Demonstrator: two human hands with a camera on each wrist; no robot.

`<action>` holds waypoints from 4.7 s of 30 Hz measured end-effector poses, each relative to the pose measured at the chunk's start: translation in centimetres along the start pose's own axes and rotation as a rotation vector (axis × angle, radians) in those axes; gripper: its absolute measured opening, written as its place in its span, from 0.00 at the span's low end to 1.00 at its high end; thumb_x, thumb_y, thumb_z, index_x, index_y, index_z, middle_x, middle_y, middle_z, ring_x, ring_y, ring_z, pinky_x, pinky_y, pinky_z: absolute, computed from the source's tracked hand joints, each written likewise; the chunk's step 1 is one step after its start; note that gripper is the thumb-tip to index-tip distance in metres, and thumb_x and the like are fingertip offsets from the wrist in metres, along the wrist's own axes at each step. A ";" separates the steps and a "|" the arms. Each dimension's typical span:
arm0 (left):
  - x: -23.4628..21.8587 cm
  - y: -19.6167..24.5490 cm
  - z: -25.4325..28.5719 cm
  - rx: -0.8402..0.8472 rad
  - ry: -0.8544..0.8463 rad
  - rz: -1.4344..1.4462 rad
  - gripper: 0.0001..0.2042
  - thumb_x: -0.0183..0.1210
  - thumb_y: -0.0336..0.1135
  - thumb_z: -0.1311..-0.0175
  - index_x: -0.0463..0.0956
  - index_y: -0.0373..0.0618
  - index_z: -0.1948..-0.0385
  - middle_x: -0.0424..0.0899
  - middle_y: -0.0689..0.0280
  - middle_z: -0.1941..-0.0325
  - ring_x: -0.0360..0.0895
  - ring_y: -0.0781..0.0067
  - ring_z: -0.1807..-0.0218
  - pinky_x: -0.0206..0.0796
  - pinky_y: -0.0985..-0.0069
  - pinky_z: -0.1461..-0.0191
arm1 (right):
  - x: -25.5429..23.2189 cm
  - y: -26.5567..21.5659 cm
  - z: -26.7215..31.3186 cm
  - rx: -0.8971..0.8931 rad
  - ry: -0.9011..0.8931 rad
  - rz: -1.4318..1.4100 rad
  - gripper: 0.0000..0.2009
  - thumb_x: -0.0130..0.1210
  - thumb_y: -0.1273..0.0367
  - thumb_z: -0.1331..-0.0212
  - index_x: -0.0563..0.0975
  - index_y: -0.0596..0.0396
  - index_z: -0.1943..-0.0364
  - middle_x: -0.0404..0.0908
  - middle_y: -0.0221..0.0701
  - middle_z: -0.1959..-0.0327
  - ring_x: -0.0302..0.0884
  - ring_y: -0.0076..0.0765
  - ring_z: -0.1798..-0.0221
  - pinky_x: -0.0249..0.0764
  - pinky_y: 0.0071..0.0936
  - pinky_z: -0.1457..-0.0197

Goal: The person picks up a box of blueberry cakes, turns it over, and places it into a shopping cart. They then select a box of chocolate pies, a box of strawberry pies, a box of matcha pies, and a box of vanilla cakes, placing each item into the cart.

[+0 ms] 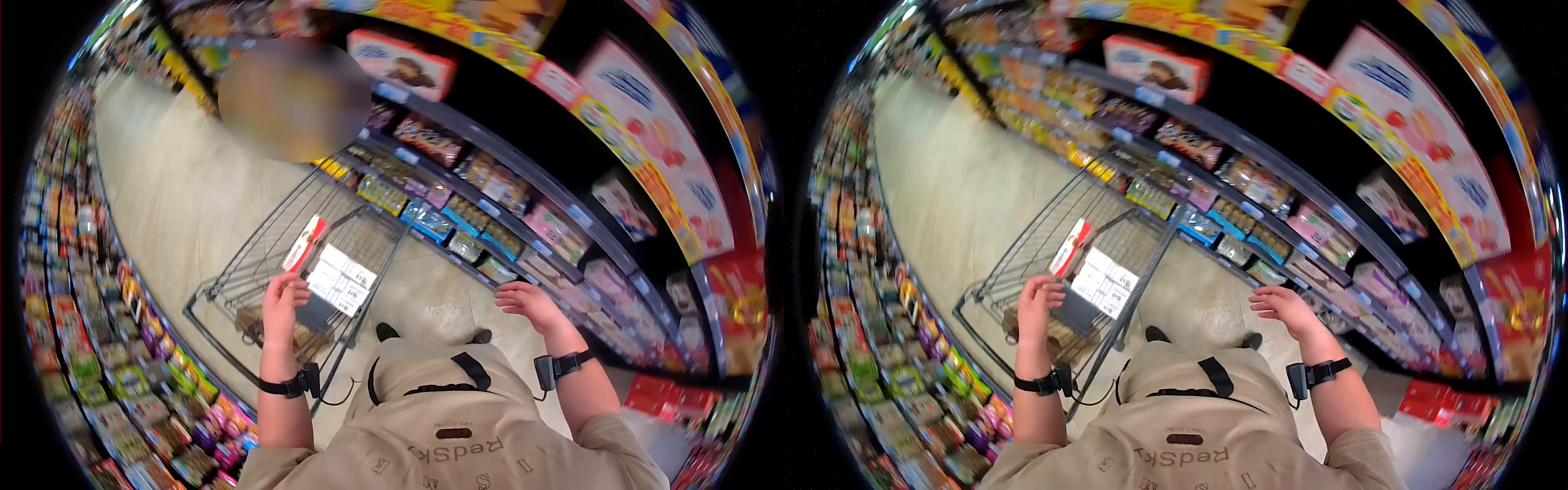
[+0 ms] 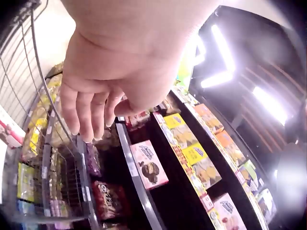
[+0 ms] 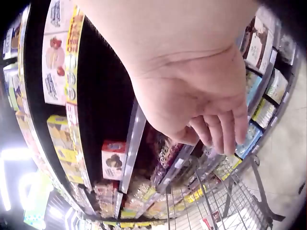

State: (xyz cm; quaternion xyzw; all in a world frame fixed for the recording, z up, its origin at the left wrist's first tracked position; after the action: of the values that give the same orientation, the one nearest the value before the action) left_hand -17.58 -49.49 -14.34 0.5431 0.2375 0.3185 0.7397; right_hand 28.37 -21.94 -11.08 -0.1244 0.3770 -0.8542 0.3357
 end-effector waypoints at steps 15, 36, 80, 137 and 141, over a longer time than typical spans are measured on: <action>34.1 5.0 5.5 0.155 -0.587 -0.229 0.12 0.51 0.36 0.23 0.75 0.40 0.47 0.86 0.59 0.56 0.84 0.72 0.60 0.74 0.77 0.58 | -19.5 23.7 20.4 -0.079 0.498 -0.553 0.17 0.46 0.69 0.30 0.76 0.60 0.42 0.83 0.39 0.44 0.82 0.40 0.42 0.78 0.36 0.40; 73.6 1.9 31.5 0.390 -1.372 -0.545 0.12 0.52 0.32 0.24 0.75 0.41 0.44 0.85 0.64 0.50 0.81 0.75 0.53 0.72 0.76 0.50 | -28.5 48.4 43.8 -0.194 1.051 -1.089 0.18 0.42 0.72 0.33 0.77 0.59 0.44 0.84 0.41 0.45 0.83 0.38 0.45 0.78 0.35 0.42; 115.8 -2.7 48.2 1.111 -1.284 -0.823 0.18 0.66 0.42 0.33 0.77 0.35 0.54 0.84 0.60 0.70 0.81 0.66 0.72 0.72 0.66 0.64 | -64.9 39.9 53.7 -0.314 1.415 -0.442 0.13 0.54 0.73 0.30 0.77 0.60 0.45 0.84 0.34 0.49 0.81 0.32 0.45 0.76 0.30 0.40; 98.6 1.3 58.3 0.713 -0.849 -0.835 0.35 0.75 0.34 0.47 0.72 0.41 0.34 0.76 0.54 0.39 0.77 0.52 0.40 0.72 0.64 0.39 | -82.0 26.6 44.9 -0.894 0.291 0.519 0.40 0.79 0.66 0.57 0.73 0.54 0.34 0.78 0.40 0.41 0.77 0.44 0.37 0.71 0.35 0.32; 92.4 1.9 56.2 0.619 -0.838 -0.682 0.35 0.74 0.40 0.44 0.72 0.41 0.34 0.77 0.55 0.43 0.77 0.56 0.45 0.71 0.67 0.42 | -77.4 23.6 42.0 -0.848 0.077 0.275 0.44 0.79 0.67 0.55 0.67 0.57 0.31 0.78 0.37 0.44 0.75 0.34 0.38 0.69 0.34 0.32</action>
State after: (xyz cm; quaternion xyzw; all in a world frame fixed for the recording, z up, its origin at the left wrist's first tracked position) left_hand 84.46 -18.42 3.67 0.7046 0.1685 -0.2597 0.6385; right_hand 116.79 -5.38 3.62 -0.1681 0.7191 -0.5757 0.3511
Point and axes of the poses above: each hand's wrist, its own z-axis away from the middle knuckle, its own x-axis out of the palm, y = z × x, the point moved 2 cm from there along -z, towards the middle knuckle
